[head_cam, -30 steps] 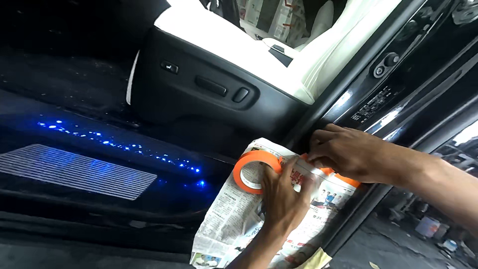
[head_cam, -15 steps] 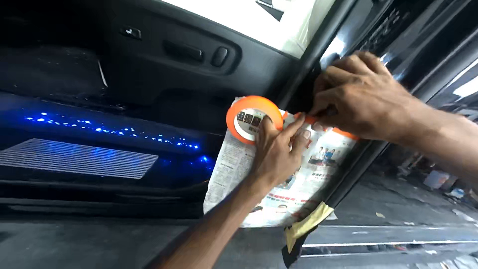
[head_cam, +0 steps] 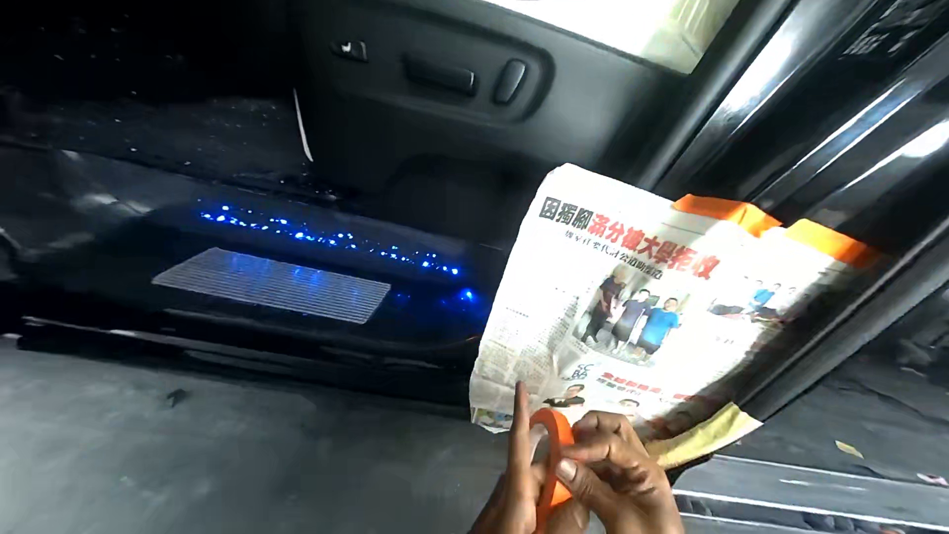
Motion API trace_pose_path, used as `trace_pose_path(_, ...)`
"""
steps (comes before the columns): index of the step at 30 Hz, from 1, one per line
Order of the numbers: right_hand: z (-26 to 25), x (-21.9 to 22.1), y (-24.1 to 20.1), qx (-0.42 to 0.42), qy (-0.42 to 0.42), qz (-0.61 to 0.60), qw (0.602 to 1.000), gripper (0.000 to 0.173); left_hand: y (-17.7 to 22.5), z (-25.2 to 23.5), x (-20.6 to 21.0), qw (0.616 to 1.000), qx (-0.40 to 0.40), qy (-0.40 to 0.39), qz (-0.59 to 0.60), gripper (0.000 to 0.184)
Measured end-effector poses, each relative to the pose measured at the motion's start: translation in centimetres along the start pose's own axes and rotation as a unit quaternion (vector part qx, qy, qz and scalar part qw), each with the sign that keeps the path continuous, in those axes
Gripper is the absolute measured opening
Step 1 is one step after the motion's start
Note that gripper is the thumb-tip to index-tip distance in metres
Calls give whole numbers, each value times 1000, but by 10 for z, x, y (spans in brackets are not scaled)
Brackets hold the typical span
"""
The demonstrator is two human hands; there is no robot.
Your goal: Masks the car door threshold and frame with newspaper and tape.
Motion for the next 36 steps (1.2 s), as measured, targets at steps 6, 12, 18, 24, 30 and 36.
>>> trace_pose_path(6, 30, 11, 34, 14, 61, 171, 983, 11, -78, 40, -13, 967, -253, -12, -30, 38)
trace_pose_path(12, 39, 18, 110, 158, 68, 219, 961, 45, -68, 73, -11, 905, -37, 87, -415, 20)
trace_pose_path(18, 27, 45, 116, 107, -31, 103, 988, 74, -91, 81, -56, 915, -214, 258, -224, 74)
trace_pose_path(24, 0, 78, 101, 70, -112, 123, 984, 44, -127, 76, -73, 924, -208, 308, -88, 31)
trace_pose_path(30, -25, 91, 92, 6, -141, 233, 962, 32, -138, 74, -86, 934, -142, 328, -7, 26)
trace_pose_path(36, -43, 106, 57, -198, -59, 559, 803, 9, -133, 61, -96, 896, -169, 409, -37, 24)
Point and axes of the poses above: each hand's wrist, its own z-axis away from the middle knuckle, its own x-axis out of the palm, y = z × x, the point moved 7 cm from there along -z, towards the middle knuckle, and after that the axes turned 10 degrees about -y, right-handed, at the moved point
